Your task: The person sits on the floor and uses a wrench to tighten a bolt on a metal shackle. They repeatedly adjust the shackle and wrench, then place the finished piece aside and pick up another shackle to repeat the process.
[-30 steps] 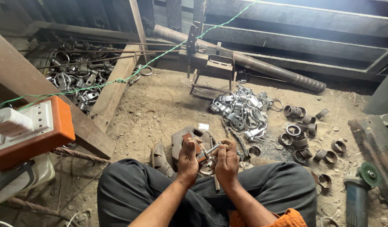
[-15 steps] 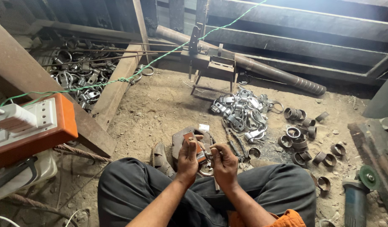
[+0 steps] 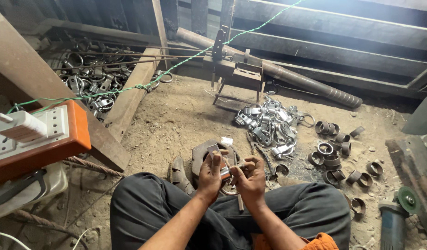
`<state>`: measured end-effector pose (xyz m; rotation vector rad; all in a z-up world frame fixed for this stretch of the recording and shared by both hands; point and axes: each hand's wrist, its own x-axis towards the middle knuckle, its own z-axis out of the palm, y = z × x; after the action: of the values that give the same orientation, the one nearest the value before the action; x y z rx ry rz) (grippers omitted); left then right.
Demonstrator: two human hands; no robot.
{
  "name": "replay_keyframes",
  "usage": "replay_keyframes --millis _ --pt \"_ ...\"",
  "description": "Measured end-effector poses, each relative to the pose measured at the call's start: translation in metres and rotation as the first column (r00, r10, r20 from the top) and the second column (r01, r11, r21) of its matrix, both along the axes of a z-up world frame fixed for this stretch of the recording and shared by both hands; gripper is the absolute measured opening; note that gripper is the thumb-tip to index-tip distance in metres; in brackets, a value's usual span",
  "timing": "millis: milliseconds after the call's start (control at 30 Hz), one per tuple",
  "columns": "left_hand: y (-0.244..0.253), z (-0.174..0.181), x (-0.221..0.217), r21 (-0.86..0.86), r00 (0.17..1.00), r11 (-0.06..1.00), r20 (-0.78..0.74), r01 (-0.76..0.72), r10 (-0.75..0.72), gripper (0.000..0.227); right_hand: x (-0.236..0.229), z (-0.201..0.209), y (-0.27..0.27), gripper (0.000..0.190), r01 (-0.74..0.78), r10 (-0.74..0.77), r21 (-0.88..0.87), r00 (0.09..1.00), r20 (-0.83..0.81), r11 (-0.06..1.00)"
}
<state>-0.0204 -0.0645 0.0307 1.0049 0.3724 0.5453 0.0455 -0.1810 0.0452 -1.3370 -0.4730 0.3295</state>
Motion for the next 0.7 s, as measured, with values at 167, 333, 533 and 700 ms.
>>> replay_keyframes --millis 167,333,533,700 --pt "0.003 0.01 -0.002 -0.204 0.998 0.978 0.054 0.036 -0.025 0.048 0.001 -0.003 -0.006 0.021 -0.112 0.112 0.003 0.994 -0.019 0.994" --pt "0.008 0.019 -0.004 -0.323 1.0 0.946 -0.026 -0.014 0.006 0.051 -0.006 0.017 -0.002 0.041 -0.177 0.178 -0.019 0.982 0.069 0.984" --pt "0.015 0.029 -0.005 -0.335 0.989 0.933 -0.015 0.134 -0.147 0.047 0.001 0.021 0.002 0.037 -0.085 0.083 -0.001 0.977 -0.196 0.996" --pt "0.021 0.055 -0.014 -0.281 0.936 0.896 0.029 0.344 -0.35 0.036 0.02 -0.001 -0.007 0.028 0.032 0.052 0.176 0.89 -0.453 0.984"
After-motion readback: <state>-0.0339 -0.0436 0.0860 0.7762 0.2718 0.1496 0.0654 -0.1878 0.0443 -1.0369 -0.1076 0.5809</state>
